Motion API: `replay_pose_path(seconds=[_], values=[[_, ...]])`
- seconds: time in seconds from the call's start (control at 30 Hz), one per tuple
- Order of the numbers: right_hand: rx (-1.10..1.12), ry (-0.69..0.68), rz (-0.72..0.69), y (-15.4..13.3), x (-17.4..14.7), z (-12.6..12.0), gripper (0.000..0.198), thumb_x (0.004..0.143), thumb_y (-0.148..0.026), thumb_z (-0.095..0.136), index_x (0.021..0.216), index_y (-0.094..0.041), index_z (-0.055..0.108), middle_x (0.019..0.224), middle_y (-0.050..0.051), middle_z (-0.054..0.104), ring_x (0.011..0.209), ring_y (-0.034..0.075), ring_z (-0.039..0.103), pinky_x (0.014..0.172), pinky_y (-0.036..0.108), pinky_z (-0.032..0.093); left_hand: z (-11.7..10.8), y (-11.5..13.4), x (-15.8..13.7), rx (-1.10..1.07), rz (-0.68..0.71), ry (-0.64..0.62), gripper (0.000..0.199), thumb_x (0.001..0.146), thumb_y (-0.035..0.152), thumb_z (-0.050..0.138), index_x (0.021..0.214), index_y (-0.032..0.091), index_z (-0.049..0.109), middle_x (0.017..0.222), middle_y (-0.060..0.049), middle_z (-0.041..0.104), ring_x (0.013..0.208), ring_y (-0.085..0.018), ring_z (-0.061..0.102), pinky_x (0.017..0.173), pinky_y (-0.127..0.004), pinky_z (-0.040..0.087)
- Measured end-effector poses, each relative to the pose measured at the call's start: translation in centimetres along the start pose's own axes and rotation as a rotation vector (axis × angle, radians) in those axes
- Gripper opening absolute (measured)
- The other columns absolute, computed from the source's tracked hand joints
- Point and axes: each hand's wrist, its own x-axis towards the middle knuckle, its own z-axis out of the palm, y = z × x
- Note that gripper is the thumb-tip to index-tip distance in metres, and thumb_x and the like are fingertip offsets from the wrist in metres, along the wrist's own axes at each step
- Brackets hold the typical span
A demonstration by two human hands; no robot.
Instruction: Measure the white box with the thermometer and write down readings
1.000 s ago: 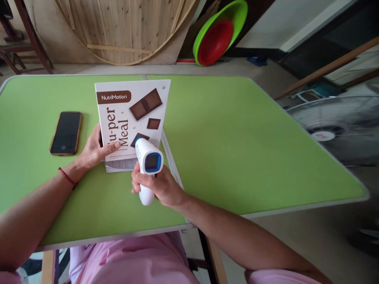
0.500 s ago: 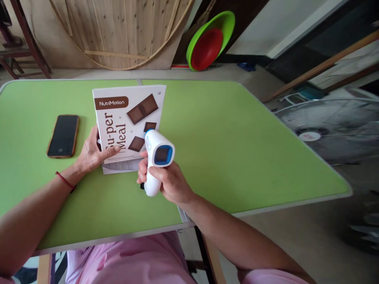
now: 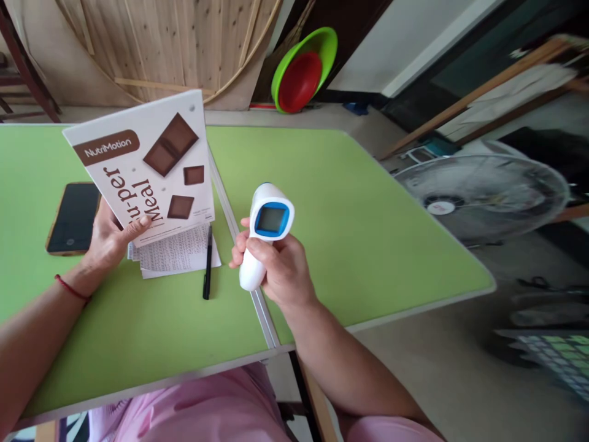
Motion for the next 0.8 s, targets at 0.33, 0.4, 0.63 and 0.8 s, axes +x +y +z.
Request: replay_pose_path(seconds=[0.33,0.4,0.63,0.8], values=[[-0.019,-0.021,-0.01,0.2,0.0,-0.2,0.025,0.077,-0.033,0.073,0.096,-0.022,0.06,0.067,-0.005,0.063,0.054,0.012,0.06,0.051,0.028,0.049,-0.1,-0.1,0.5,0.129,0.039,0.097,0.05,0.071,0.044,0.081,0.108,0.021,0.055,0.111,-0.008,0.063,0.106,-0.031,0.061,0.095,-0.056,0.049],[-0.029,-0.02,-0.01,0.3,0.0,-0.2,0.026,0.077,-0.033,0.072,0.096,-0.022,0.06,0.067,-0.005,0.064,0.054,0.012,0.059,0.051,0.028,0.049,-0.2,-0.4,0.5,0.162,0.047,0.095,0.054,0.071,0.045,0.081,0.111,0.022,0.053,0.113,-0.007,0.062,0.108,-0.031,0.061,0.094,-0.057,0.049],[-0.047,-0.024,-0.014,0.5,0.1,-0.3,0.026,0.077,-0.033,0.072,0.096,-0.021,0.059,0.067,-0.004,0.063,0.054,0.012,0.058,0.05,0.028,0.049,-0.5,-1.4,0.7,0.23,0.123,0.062,0.066,0.077,0.049,0.076,0.127,0.021,0.043,0.119,-0.007,0.06,0.112,-0.03,0.059,0.096,-0.055,0.049],[-0.072,-0.036,0.006,0.9,0.0,-0.2,0.025,0.078,-0.036,0.07,0.096,-0.022,0.059,0.067,-0.004,0.063,0.055,0.012,0.059,0.052,0.029,0.05,-0.8,-1.5,0.8,0.303,0.082,-0.006,0.063,0.082,0.052,0.069,0.128,0.017,0.045,0.119,-0.007,0.061,0.11,-0.029,0.06,0.092,-0.051,0.051]])
